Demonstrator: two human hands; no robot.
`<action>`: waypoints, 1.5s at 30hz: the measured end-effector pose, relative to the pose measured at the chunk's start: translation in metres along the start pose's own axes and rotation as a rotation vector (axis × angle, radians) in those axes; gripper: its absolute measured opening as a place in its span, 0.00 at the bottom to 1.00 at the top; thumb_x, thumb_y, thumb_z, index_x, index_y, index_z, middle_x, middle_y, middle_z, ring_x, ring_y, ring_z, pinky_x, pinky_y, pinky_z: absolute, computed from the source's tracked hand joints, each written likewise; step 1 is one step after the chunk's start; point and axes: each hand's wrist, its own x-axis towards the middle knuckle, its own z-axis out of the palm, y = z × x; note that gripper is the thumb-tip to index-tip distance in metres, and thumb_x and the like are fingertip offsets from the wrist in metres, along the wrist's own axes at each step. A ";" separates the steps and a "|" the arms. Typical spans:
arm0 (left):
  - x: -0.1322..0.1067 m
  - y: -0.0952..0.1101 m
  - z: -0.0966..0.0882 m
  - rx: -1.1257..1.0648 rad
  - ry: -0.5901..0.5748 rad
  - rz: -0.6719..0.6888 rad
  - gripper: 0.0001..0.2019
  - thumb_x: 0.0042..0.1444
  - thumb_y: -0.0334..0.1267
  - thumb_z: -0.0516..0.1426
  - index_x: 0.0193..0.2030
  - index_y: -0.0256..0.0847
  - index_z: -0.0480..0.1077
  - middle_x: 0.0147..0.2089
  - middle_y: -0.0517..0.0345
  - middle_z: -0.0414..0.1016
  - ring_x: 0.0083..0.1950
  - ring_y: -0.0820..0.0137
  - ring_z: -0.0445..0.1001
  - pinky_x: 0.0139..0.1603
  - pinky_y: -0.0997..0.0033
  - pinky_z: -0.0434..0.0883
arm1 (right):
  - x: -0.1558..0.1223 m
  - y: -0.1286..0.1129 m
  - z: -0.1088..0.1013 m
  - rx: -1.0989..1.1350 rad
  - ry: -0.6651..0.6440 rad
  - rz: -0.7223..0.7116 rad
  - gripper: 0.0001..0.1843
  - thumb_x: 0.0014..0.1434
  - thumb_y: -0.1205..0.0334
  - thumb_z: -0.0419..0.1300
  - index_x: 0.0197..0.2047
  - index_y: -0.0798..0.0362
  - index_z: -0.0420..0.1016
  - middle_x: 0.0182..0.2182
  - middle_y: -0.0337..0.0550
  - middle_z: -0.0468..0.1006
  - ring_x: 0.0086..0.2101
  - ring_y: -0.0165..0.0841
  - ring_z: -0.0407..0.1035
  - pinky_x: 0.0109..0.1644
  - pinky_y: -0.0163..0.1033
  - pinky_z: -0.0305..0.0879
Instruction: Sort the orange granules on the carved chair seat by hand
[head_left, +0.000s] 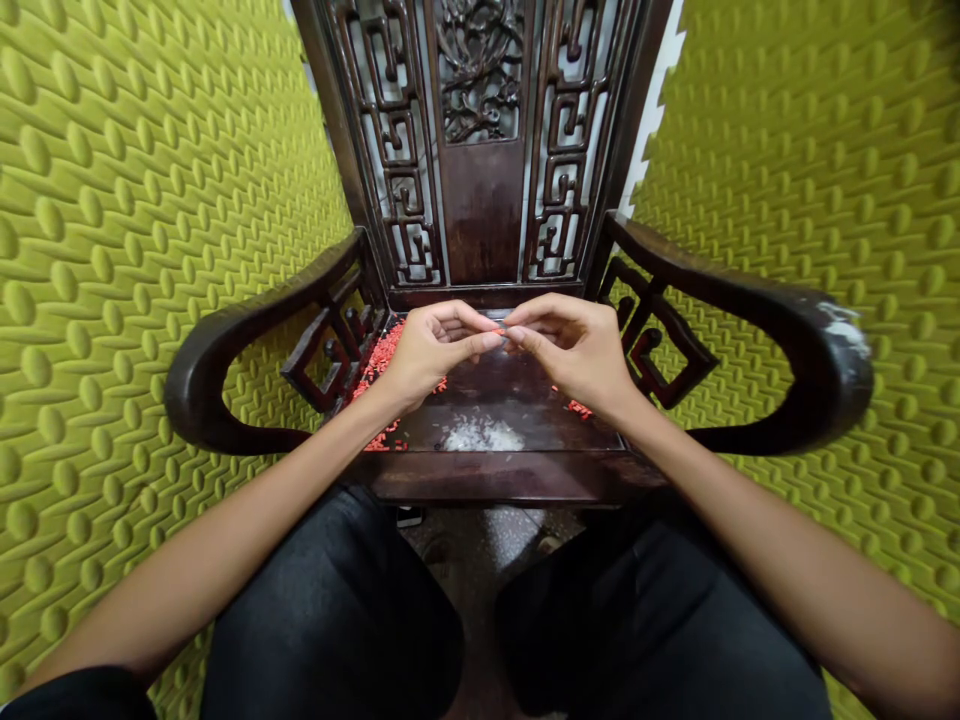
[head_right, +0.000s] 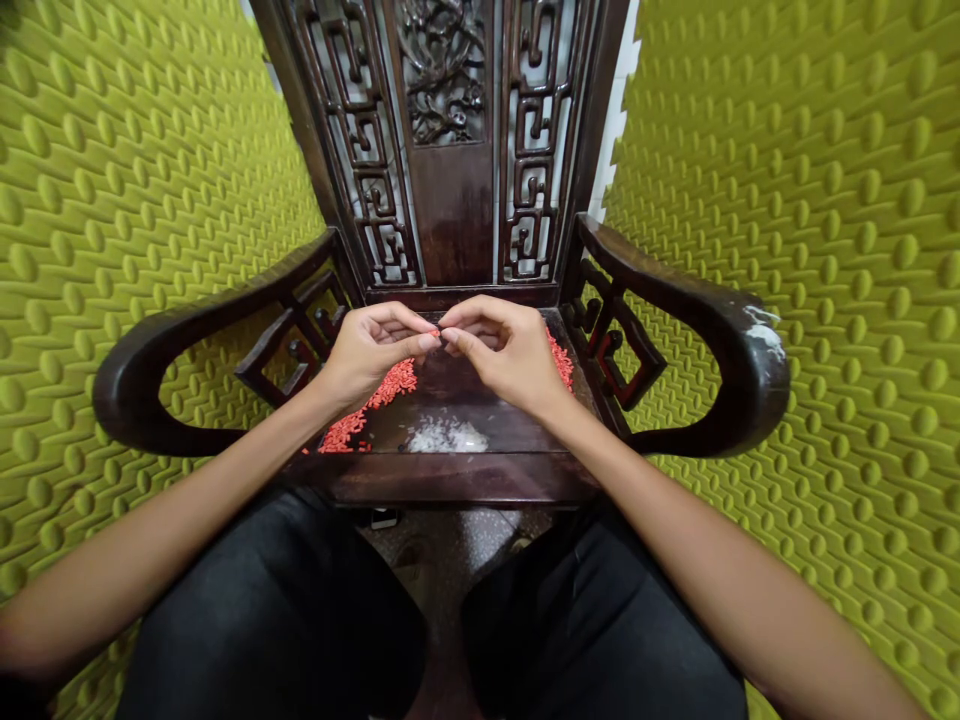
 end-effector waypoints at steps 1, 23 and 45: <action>0.000 0.000 0.000 0.007 0.011 0.032 0.15 0.46 0.41 0.75 0.34 0.36 0.79 0.35 0.54 0.83 0.34 0.73 0.78 0.34 0.75 0.74 | 0.000 -0.001 0.000 0.013 -0.009 0.008 0.18 0.57 0.48 0.73 0.37 0.55 0.81 0.31 0.42 0.83 0.30 0.30 0.78 0.36 0.36 0.78; -0.003 0.007 0.005 0.097 -0.010 0.218 0.11 0.49 0.40 0.74 0.33 0.37 0.81 0.35 0.55 0.84 0.36 0.72 0.81 0.40 0.74 0.78 | -0.002 -0.005 0.004 0.236 -0.239 0.150 0.20 0.63 0.45 0.68 0.35 0.55 0.73 0.26 0.37 0.79 0.25 0.26 0.75 0.31 0.33 0.72; 0.025 -0.089 -0.086 1.057 -0.391 -0.225 0.10 0.54 0.33 0.63 0.44 0.39 0.79 0.41 0.53 0.84 0.41 0.67 0.79 0.45 0.70 0.71 | 0.007 0.090 -0.041 -0.702 -0.470 0.750 0.11 0.63 0.67 0.64 0.29 0.54 0.70 0.24 0.42 0.80 0.23 0.28 0.73 0.29 0.33 0.69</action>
